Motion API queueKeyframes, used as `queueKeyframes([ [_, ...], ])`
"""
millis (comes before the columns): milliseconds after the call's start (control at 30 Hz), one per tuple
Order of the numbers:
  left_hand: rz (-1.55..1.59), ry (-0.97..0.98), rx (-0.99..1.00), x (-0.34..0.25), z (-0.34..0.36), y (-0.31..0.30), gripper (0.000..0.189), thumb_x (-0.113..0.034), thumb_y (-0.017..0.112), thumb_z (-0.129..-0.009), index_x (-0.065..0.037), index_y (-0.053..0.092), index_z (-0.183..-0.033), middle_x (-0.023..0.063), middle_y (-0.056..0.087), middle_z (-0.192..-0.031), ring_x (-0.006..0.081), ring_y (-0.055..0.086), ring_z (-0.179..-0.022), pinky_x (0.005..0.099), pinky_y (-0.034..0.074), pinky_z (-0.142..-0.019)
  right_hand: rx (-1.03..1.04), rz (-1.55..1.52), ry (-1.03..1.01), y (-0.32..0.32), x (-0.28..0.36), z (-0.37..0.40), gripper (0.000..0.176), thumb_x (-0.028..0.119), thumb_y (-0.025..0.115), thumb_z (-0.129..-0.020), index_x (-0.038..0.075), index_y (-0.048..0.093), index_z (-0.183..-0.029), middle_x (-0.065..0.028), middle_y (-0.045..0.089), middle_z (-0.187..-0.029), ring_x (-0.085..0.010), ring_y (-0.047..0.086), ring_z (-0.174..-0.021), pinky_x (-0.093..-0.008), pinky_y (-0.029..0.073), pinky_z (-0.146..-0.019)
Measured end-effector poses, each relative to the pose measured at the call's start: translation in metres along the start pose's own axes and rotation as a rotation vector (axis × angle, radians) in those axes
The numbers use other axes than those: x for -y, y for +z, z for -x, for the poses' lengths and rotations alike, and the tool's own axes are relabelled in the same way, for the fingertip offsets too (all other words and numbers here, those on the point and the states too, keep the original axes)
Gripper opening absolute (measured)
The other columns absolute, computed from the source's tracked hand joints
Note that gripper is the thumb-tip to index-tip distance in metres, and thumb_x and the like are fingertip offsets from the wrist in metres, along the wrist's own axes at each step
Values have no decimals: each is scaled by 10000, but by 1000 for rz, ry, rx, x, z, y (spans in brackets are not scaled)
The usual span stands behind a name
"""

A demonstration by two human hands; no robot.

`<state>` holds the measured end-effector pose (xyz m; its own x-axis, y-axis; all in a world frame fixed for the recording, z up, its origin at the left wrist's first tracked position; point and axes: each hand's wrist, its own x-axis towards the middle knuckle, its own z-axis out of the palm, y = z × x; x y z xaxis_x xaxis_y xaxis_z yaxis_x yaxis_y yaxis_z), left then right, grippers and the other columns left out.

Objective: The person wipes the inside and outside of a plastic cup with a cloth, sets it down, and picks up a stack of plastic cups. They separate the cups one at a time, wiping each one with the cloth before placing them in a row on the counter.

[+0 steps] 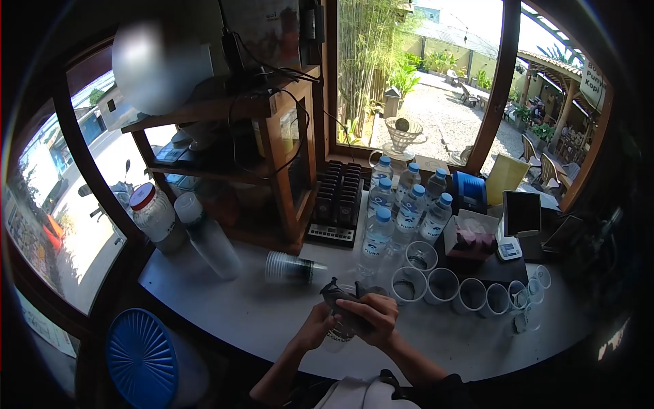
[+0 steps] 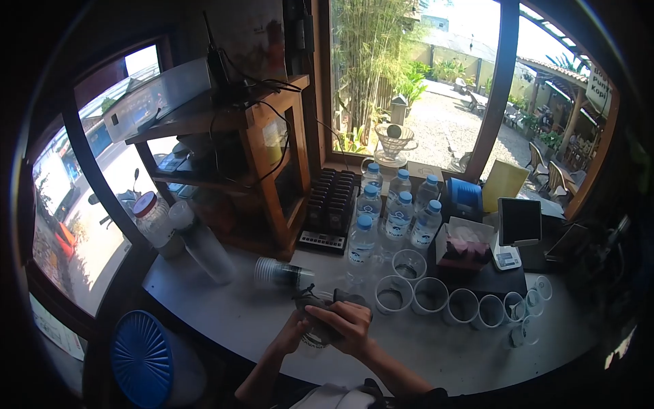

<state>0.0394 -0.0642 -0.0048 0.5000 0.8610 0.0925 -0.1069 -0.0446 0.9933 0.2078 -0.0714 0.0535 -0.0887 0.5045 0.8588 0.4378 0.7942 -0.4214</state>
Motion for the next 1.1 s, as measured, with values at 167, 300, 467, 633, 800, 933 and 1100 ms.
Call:
queueKeyframes([
  [167, 275, -121, 200, -2, -6, -11, 1011, -600, 752, -657, -9, 350, -1372, 125, 558, -1139, 234, 559, -1072, 350, 450, -933, -651, -707, 632, -2, 0, -19, 278, 281, 487, -996, 28, 572, -1073, -19, 604, -890, -70, 569, -776, -210, 455, -648],
  [300, 295, -88, 117, 23, 8, -8, 1094, -601, 754, -656, -7, 237, -1417, 154, 450, -1287, 262, 499, -1159, 371, 417, -988, 75, -820, 653, -8, -9, -36, 356, 339, 455, -998, 31, 547, -1149, -70, 603, -1062, -152, 607, -956, -239, 479, -805],
  [467, 366, -304, 90, 9, 12, -13, 1076, -484, 805, -652, -10, 217, -1419, 187, 416, -1301, 300, 465, -1198, 376, 402, -1002, 429, -847, 978, 4, -28, -9, 409, 375, 509, -965, 5, 592, -1119, -81, 645, -963, -149, 612, -875, -261, 479, -749],
  [633, 222, -171, -106, 10, 9, -6, 1106, -452, 833, -638, -26, 138, -1386, 203, 377, -1298, 306, 388, -1266, 372, 331, -1051, -233, -1066, 1500, 16, -11, -6, 440, 421, 490, -957, 29, 579, -1135, -100, 645, -1017, -198, 637, -895, -323, 515, -798],
  [800, 116, 172, -461, 2, -6, 23, 998, -497, 782, -710, -45, 145, -1330, 152, 394, -1203, 239, 415, -1181, 364, 339, -1011, -722, -907, 1358, 50, 4, 25, 479, 388, 377, -1013, 0, 500, -1265, -132, 585, -1201, -225, 582, -1081, -341, 468, -930],
  [933, 241, 139, -580, 25, -8, 23, 746, -491, 695, -803, -40, 303, -1251, 76, 413, -1095, 181, 440, -1061, 332, 360, -951, -284, -605, 928, 38, 14, 43, 344, 201, 468, -991, 0, 517, -1266, -146, 554, -1258, -220, 546, -1138, -306, 466, -901],
  [1100, 463, 132, -597, 15, -25, 9, 629, -472, 578, -889, -33, 374, -1290, 79, 450, -1133, 165, 470, -1036, 320, 378, -925, 54, -177, 478, 15, 18, 57, 323, -4, 554, -888, 21, 582, -1209, -139, 558, -1274, -261, 582, -1097, -277, 511, -784],
])
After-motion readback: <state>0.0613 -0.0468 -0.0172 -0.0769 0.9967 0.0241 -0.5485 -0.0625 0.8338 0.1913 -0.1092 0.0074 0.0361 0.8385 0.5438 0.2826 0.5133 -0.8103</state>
